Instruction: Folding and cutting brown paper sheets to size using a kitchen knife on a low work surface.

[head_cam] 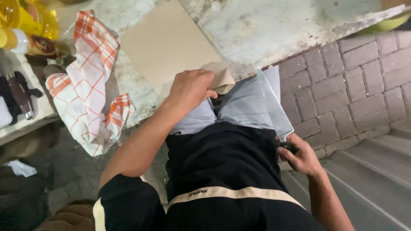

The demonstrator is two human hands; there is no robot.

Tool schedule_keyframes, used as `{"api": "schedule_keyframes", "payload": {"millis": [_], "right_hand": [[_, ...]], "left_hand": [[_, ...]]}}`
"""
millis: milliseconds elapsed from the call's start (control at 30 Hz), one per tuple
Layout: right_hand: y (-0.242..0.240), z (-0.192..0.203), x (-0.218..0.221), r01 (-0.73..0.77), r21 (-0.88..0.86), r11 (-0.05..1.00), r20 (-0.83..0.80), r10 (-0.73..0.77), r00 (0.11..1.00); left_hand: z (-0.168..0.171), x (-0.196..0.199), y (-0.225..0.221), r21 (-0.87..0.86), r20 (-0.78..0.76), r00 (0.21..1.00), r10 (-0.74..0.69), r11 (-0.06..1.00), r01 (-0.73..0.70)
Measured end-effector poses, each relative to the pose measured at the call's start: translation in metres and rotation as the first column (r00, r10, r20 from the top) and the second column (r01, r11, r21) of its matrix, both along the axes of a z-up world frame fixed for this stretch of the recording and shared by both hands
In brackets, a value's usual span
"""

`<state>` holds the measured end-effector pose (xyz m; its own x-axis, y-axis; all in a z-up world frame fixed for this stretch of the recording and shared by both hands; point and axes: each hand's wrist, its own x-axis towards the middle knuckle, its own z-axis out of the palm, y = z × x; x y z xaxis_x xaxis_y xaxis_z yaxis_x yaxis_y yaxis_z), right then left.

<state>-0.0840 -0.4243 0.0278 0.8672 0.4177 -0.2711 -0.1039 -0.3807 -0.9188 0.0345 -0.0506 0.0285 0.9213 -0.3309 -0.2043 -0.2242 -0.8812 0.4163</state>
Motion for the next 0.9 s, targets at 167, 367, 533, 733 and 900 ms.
{"api": "schedule_keyframes", "payload": {"millis": [167, 367, 533, 733, 900], "right_hand": [[-0.016, 0.006, -0.006, -0.062, -0.028, 0.998, -0.097, 0.060, 0.994], [-0.003, 0.002, 0.003, -0.145, -0.110, 0.983, -0.175, 0.125, 0.977], [-0.010, -0.011, 0.002, -0.181, -0.130, 0.975, -0.229, 0.148, 0.962], [-0.002, -0.001, 0.007, -0.147, -0.182, 0.972, -0.285, 0.090, 0.954], [0.013, -0.027, 0.015, -0.157, -0.207, 0.966, -0.217, 0.111, 0.970]], "left_hand": [[0.038, 0.022, -0.018, -0.086, -0.237, 0.966, 0.102, 0.988, -0.126], [0.033, 0.029, -0.023, -0.095, -0.385, 0.913, 0.134, 0.978, -0.184], [0.010, 0.018, -0.025, -0.089, -0.288, 0.950, 0.119, 0.985, -0.151], [0.009, 0.002, -0.023, -0.128, -0.124, 0.986, 0.114, 0.983, -0.130], [0.005, -0.013, -0.022, -0.124, -0.120, 0.985, 0.124, 0.982, -0.139]]}}
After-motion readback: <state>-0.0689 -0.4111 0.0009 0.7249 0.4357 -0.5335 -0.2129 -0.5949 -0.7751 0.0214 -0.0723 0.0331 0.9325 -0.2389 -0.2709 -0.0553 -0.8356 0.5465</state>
